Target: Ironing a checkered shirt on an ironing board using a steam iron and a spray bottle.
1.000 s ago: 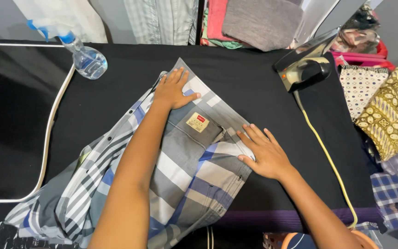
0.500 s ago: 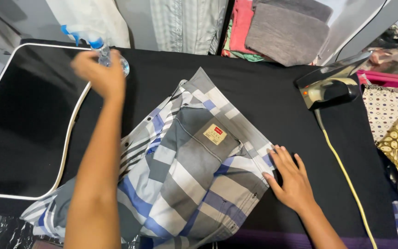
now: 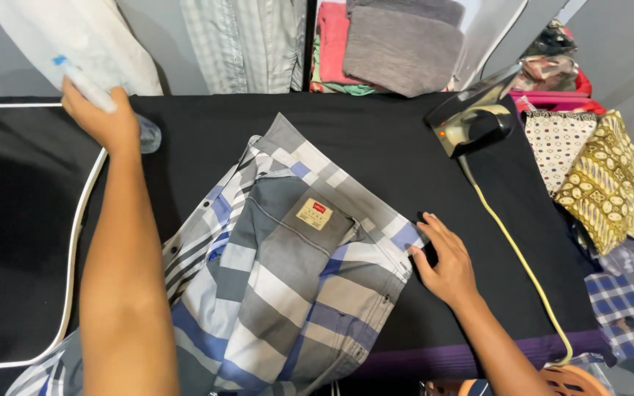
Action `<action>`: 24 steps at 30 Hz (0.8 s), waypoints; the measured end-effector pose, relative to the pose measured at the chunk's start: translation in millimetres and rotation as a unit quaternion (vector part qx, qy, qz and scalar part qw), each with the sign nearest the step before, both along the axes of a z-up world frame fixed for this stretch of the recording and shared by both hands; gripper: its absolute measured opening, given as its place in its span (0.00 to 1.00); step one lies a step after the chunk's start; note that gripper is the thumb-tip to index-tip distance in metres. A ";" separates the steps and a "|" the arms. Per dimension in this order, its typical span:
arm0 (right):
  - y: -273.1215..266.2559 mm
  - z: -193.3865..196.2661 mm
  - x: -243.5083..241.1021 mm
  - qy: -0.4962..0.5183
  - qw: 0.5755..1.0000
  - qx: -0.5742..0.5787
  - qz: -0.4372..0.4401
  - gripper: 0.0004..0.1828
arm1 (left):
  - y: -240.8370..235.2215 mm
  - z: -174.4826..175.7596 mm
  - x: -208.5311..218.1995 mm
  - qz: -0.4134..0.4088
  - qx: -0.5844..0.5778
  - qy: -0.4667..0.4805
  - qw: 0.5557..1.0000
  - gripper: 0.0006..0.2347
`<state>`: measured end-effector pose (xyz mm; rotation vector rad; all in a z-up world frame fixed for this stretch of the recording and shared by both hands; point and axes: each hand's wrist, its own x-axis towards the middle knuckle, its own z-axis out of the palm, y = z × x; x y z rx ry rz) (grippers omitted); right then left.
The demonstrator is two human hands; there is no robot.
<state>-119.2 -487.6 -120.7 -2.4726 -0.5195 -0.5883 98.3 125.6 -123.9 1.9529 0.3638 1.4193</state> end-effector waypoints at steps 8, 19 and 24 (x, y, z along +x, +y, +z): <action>-6.8 -9.0 1.1 0.004 0.999 0.051 -0.001 0.18 | -106.8 138.0 -118.8 -0.371 -0.030 0.218 0.902 0.09; -21.9 -26.1 7.5 -0.014 0.994 0.110 0.022 0.14 | -184.0 147.0 -159.7 -0.279 0.098 0.518 0.803 0.12; -20.7 -17.9 6.2 -0.020 0.990 0.139 0.015 0.11 | -205.6 154.1 -172.3 -0.330 0.084 0.500 0.796 0.15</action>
